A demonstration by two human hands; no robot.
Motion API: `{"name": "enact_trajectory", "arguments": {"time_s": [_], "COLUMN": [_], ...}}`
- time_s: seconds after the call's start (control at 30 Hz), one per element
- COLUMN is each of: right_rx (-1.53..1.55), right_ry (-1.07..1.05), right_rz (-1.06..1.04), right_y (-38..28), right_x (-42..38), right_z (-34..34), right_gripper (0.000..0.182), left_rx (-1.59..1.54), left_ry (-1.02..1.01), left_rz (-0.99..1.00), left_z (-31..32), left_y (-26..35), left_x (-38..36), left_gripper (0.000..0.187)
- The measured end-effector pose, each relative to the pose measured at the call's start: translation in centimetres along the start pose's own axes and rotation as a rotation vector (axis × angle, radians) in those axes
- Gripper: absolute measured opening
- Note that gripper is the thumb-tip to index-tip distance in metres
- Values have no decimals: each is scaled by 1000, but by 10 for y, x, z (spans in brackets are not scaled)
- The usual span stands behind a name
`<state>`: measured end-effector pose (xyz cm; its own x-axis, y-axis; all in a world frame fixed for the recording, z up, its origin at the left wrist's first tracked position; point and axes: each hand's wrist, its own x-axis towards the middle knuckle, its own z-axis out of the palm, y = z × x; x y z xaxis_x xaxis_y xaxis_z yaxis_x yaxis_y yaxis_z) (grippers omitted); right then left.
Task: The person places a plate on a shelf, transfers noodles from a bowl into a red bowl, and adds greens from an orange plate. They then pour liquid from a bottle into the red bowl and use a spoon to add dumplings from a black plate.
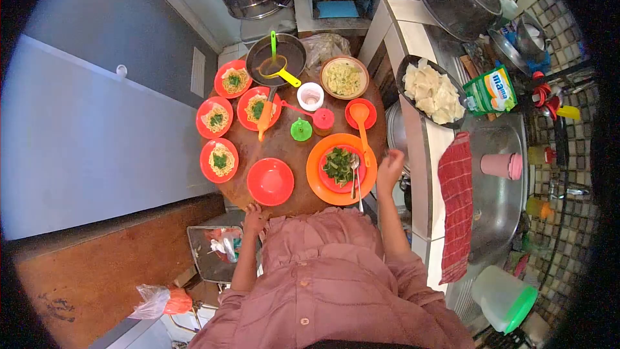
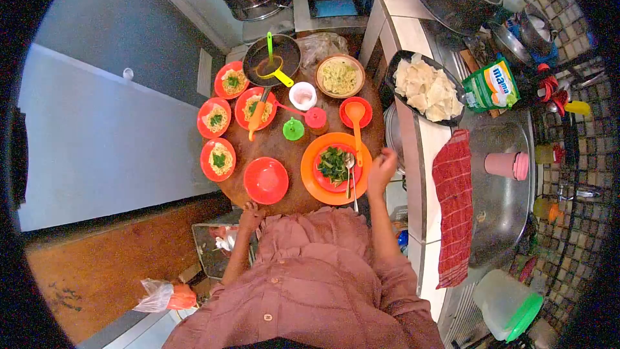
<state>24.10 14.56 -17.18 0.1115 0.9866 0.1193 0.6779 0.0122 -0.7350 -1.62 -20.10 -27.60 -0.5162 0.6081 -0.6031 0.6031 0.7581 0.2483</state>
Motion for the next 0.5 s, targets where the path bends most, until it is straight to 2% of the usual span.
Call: {"name": "enact_trajectory", "arguments": {"time_s": [0.03,0.07,0.17,0.23,0.3,0.33,0.37,0.43,0.47,0.5], "right_rx": [178,353,220,154,-169,-164,-258,-351,-325,-299], "right_ry": [-114,-228,-359,-394,-403,-408,-476,-545,-602,-657], "right_rz": [-22,-46,-128,-146,-187,-196,-152,-116,-76,-36], "right_y": [-18,-30,-47,-42,-40,-46,-51,-55,-54,-62], "right_x": [12,25,69,101,134,144,151,164,169,170], "right_z": [3,9,42,79,110,117,124,137,145,148], "right_gripper": [22,20,29,33,37,37,38,38,39,40], "left_rx": [48,45,18,221,252,287,282,362,357,355], "left_ry": [-87,-86,-99,-96,-86,-85,-80,87,91,-29], "left_rz": [-48,-44,-108,61,52,47,38,75,68,-10], "left_z": [-1,0,19,61,72,69,68,55,52,55], "left_y": [2,3,-9,-49,-54,-52,-50,-34,-29,-29], "left_x": [3,5,13,34,36,36,34,26,26,29], "left_gripper": [67,67,71,71,70,70,70,56,56,63]}}
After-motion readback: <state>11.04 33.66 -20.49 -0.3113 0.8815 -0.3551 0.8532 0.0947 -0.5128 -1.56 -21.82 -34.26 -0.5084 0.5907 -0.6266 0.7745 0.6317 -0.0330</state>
